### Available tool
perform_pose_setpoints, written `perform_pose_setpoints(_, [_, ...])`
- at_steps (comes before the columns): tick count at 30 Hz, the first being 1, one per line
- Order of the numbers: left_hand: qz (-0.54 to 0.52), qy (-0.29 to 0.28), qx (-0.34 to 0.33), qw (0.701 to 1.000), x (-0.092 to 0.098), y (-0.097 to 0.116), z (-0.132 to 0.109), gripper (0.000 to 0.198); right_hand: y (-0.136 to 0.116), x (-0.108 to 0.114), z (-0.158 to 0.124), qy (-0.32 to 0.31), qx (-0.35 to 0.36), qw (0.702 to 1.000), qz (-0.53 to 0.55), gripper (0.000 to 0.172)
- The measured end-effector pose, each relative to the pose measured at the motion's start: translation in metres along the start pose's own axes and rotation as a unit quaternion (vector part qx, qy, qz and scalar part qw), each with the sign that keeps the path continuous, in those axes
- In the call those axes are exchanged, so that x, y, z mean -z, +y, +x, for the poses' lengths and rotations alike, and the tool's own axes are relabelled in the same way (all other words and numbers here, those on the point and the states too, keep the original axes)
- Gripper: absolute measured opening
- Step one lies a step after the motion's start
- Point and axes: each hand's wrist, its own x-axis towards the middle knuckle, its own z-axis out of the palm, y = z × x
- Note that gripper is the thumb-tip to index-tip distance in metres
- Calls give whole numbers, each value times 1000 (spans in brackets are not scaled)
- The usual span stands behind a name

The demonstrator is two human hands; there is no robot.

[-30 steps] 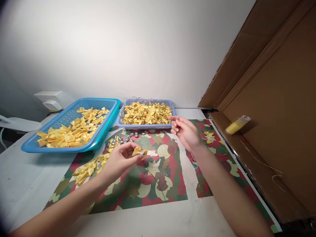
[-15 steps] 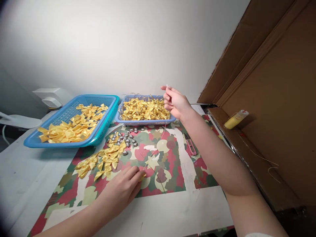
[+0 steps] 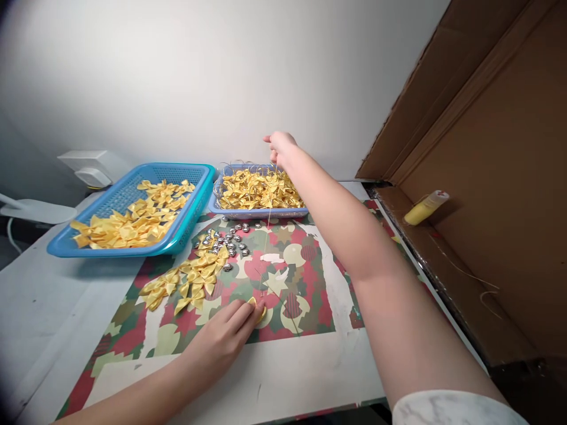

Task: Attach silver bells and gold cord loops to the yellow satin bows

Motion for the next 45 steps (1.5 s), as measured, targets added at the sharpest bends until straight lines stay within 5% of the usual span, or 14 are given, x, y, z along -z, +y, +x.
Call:
perform_pose_setpoints(7, [-16,-8,33,999,-3,2,3,32,9,-30,15,0,-3,999,-45,22])
perform_pose_setpoints(14, [-26,22,80,996,-6,4,15,22,27,-33,23,3,-4,988,-157,19])
perform_pose_setpoints(19, [-106,38,78,991,0,0,9,27,25,-24,19,57,93,966,-233,7])
perform_pose_setpoints(23, [-186,85,59,977,3,-5,-3,19,23,-2,-20,64,236,933,-264,10])
perform_pose_setpoints(25, [-208,99,64,971,4,-8,-8,11,36,15,-58,1,356,874,-332,12])
perform_pose_setpoints(26, [-215,104,69,969,5,-9,-9,9,47,25,-80,-42,362,853,-372,13])
perform_pose_setpoints(29, [-223,111,86,965,6,-12,-11,10,93,56,-146,-185,258,802,-506,20])
perform_pose_setpoints(32, [-227,114,96,963,7,-12,-9,11,138,77,-194,-197,167,788,-558,17])
perform_pose_setpoints(37, [-237,108,108,959,8,-9,-8,10,160,85,-220,-176,110,761,-614,16])
perform_pose_setpoints(40, [-234,111,109,960,10,-12,-8,8,152,96,-218,-99,95,727,-672,18])
perform_pose_setpoints(45, [-146,130,127,972,20,-21,1,19,137,113,-224,30,224,664,-713,18])
